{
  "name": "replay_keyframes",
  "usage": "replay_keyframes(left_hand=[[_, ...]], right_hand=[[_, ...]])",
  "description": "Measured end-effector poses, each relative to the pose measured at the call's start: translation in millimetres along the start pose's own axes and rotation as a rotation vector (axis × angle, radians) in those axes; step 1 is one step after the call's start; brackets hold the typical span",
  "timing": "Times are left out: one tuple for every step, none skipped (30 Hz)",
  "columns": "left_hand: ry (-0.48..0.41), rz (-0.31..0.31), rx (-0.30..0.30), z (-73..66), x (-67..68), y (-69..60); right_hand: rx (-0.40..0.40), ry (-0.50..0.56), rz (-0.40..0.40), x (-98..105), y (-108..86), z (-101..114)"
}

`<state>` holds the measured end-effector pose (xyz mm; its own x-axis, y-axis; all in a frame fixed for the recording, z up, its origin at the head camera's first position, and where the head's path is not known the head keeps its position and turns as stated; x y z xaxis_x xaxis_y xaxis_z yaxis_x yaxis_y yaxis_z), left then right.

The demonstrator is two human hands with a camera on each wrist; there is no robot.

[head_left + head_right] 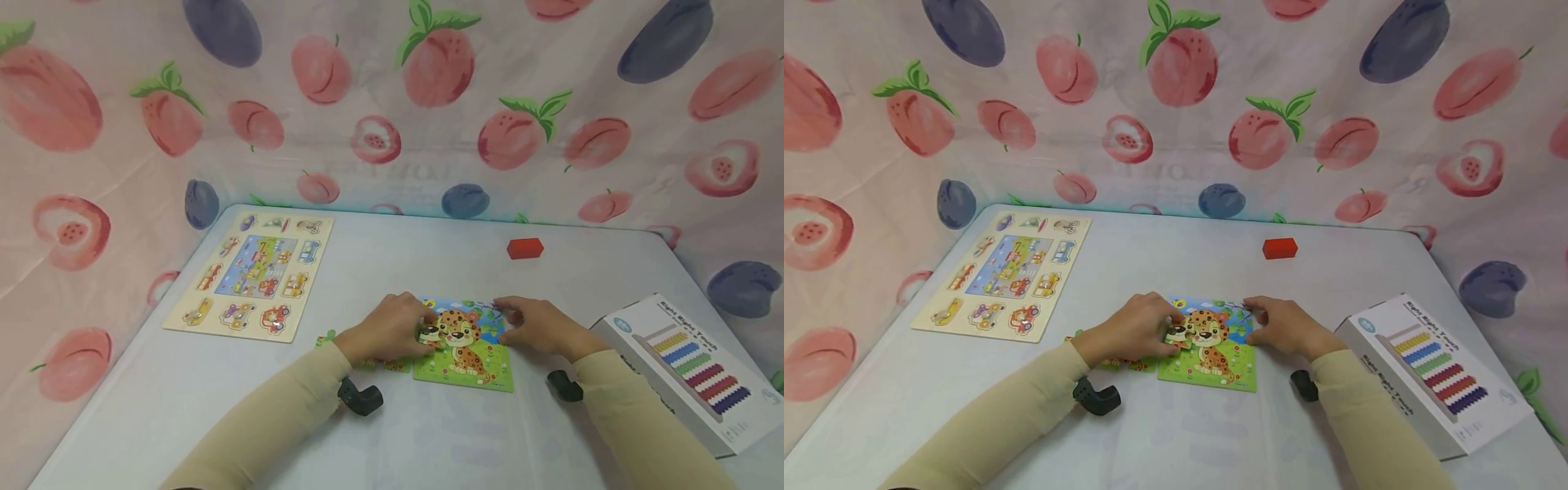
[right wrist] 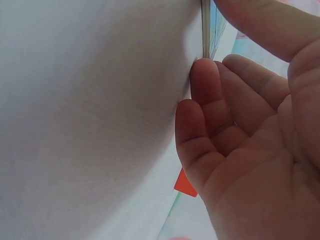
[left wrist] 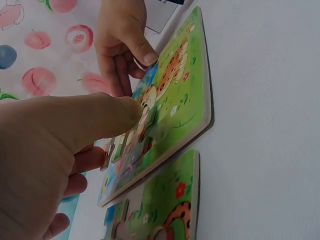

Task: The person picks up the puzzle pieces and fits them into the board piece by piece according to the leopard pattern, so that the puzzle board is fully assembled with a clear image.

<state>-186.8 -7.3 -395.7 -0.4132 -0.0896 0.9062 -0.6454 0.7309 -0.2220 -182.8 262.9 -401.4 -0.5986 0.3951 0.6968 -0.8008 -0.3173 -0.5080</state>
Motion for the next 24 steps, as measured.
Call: replay_keyframes(left_hand=[[0.001,-0.002,0.0,-0.9,-0.4,0.9],[0.003,-0.004,0.001,-1.6,-0.8,1.7],[0.002,-0.007,0.002,-2.2,-1.5,2.6],[0.005,-0.01,0.001,-3.0,-1.8,3.4],[0.007,-0.013,-0.001,-3.8,-2.3,4.3],[0.011,-0.014,-0.003,-4.5,-2.8,5.3],[0.013,-0.014,-0.006,-5.7,-3.1,6.3],[0.015,-0.014,-0.009,-6.7,-3.4,7.2],[0.017,-0.013,-0.011,-7.9,-3.8,8.1],[0.019,-0.011,-0.012,-9.1,-3.9,9.1],[0.02,-0.01,-0.013,-10.0,-4.3,10.3],[0.025,-0.011,-0.013,-11.1,-4.7,11.3],[0.029,-0.013,-0.016,-12.0,-5.1,12.3],[0.035,-0.018,-0.019,-12.7,-5.8,13.5],[0.038,-0.023,-0.022,-13.2,-6.4,14.6],[0.044,-0.029,-0.023,-13.6,-7.2,15.7],[0.049,-0.033,-0.026,-14.3,-7.7,16.5],[0.051,-0.038,-0.028,-15.0,-8.2,17.2],[0.052,-0.042,-0.029,-15.5,-8.8,18.0],[0.052,-0.046,-0.027,-16.1,-9.3,18.6],[0.052,-0.048,-0.026,-16.5,-9.8,19.4],[0.054,-0.051,-0.025,-17.3,-10.2,19.9],[0.051,-0.051,-0.024,-18.0,-10.6,20.5],[0.047,-0.054,-0.023,-18.4,-11.0,21.3]], right_hand=[[0.001,-0.001,-0.001,0,0.1,0],[0.001,-0.003,-0.001,0,0.2,0],[0.004,-0.005,-0.001,0,0.3,0],[0.005,-0.007,0.0,0,0.3,0],[0.005,-0.009,0.0,0,0.3,0],[0.006,-0.012,0.001,1,0.3,0],[0.005,-0.012,0.001,1,0.2,1],[0.006,-0.014,0.002,1,0.0,1],[0.006,-0.015,0.002,1,-0.2,1],[0.007,-0.016,0.002,1,-0.3,1],[0.007,-0.017,0.001,1,-0.4,1],[0.006,-0.016,0.002,1,-0.3,1],[0.006,-0.014,0.002,1,-0.2,1],[0.005,-0.012,0.003,1,-0.1,1],[0.004,-0.011,0.004,1,0.1,1],[0.002,-0.009,0.004,0,0.3,1],[0.001,-0.008,0.005,0,0.5,1],[0.0,-0.006,0.006,0,0.6,0],[0.001,-0.006,0.006,0,0.7,0],[0.0,-0.007,0.006,0,0.8,0],[0.001,-0.009,0.005,0,0.8,0],[0.003,-0.011,0.005,1,0.8,0],[0.006,-0.012,0.004,1,0.7,0],[0.009,-0.013,0.003,1,0.8,1]])
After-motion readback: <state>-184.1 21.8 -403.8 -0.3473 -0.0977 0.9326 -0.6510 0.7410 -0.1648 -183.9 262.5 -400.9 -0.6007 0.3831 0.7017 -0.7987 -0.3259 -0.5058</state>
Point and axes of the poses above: each hand's wrist, its own y-axis towards the middle knuckle, its own x-axis out of the back of the hand, z = x × y, the point moved 2 cm from there along y, towards the middle knuckle, and after that the axes turned 12 degrees about z, right-handed, at the moved point
